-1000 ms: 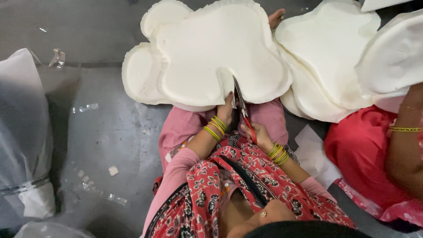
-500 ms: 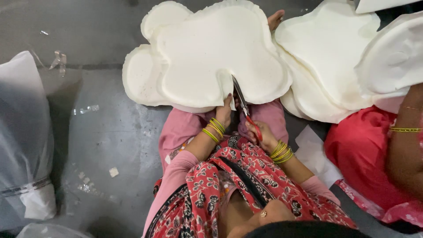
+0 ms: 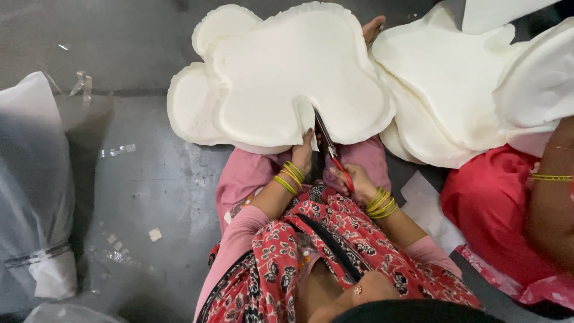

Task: The person trims excess material from foam cushion inserts using a pair of scissors.

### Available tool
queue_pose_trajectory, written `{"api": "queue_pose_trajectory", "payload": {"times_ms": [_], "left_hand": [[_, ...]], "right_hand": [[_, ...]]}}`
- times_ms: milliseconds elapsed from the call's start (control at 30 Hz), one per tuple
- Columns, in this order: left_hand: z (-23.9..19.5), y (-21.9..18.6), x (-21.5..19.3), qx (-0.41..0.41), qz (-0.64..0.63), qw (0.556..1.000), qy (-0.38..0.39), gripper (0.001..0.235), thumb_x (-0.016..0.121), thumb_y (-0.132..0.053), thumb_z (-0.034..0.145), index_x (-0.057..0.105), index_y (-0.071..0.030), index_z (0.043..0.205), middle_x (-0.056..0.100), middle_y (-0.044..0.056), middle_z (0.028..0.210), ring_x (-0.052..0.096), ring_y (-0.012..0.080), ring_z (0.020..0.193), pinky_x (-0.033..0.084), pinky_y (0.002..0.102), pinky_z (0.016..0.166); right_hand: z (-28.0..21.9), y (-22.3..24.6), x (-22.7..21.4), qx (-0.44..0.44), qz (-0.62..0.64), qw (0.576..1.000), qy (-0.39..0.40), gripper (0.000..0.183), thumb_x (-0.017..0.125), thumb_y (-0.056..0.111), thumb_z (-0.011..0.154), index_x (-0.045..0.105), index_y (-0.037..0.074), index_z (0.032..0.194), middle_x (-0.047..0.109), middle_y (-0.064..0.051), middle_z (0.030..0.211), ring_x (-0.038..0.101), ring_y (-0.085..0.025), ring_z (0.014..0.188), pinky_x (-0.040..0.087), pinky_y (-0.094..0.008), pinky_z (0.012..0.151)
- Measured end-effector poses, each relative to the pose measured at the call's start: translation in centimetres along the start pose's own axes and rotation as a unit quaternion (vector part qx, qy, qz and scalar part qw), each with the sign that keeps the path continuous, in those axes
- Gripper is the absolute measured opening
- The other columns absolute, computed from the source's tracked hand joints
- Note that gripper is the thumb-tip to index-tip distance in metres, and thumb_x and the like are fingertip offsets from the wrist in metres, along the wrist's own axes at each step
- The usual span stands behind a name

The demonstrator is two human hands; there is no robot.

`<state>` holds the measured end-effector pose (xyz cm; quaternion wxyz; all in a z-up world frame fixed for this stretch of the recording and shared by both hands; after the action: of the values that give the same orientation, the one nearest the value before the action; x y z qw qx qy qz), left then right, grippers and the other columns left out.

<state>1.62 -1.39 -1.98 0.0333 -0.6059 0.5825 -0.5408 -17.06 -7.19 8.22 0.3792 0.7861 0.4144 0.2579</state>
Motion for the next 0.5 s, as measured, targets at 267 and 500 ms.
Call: {"api": "queue_pose_trajectory", "payload": {"times_ms": [267, 500], "left_hand": [[1.6, -2.8, 4.3, -0.004, 0.053, 0.999, 0.000, 0.065, 0.069, -0.044, 0.093, 0.050, -0.010, 0.145, 0.054, 0.002, 0.148, 0.046, 0.0164, 0.134, 0.038, 0.033, 0.105], [2.1, -2.5, 0.5, 0.016, 0.006, 0.999, 0.038, 0.043, 0.061, -0.046, 0.100, 0.073, -0.006, 0.113, 0.066, 0.006, 0.123, 0.053, 0.0200, 0.117, 0.038, 0.035, 0.104]], "right_hand": [[-5.2, -1.0, -4.9, 0.009, -0.031, 0.999, 0.007, 0.020, 0.072, 0.024, 0.092, 0.064, 0.006, 0.096, 0.054, 0.001, 0.055, 0.045, -0.010, 0.038, 0.033, -0.026, 0.035], [-6.2, 3.4, -6.7, -0.033, -0.019, 0.996, 0.086, 0.022, 0.066, 0.026, 0.098, 0.062, 0.005, 0.091, 0.056, 0.000, 0.059, 0.049, -0.010, 0.042, 0.038, -0.025, 0.038]]}}
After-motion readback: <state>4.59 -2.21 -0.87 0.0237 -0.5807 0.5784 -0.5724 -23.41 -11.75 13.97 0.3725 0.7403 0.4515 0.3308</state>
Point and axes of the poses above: each hand's wrist, its own z-axis towards the middle knuckle, its own x-axis out of the palm, y = z × x, the point moved 2 cm from there along z, towards the middle knuckle
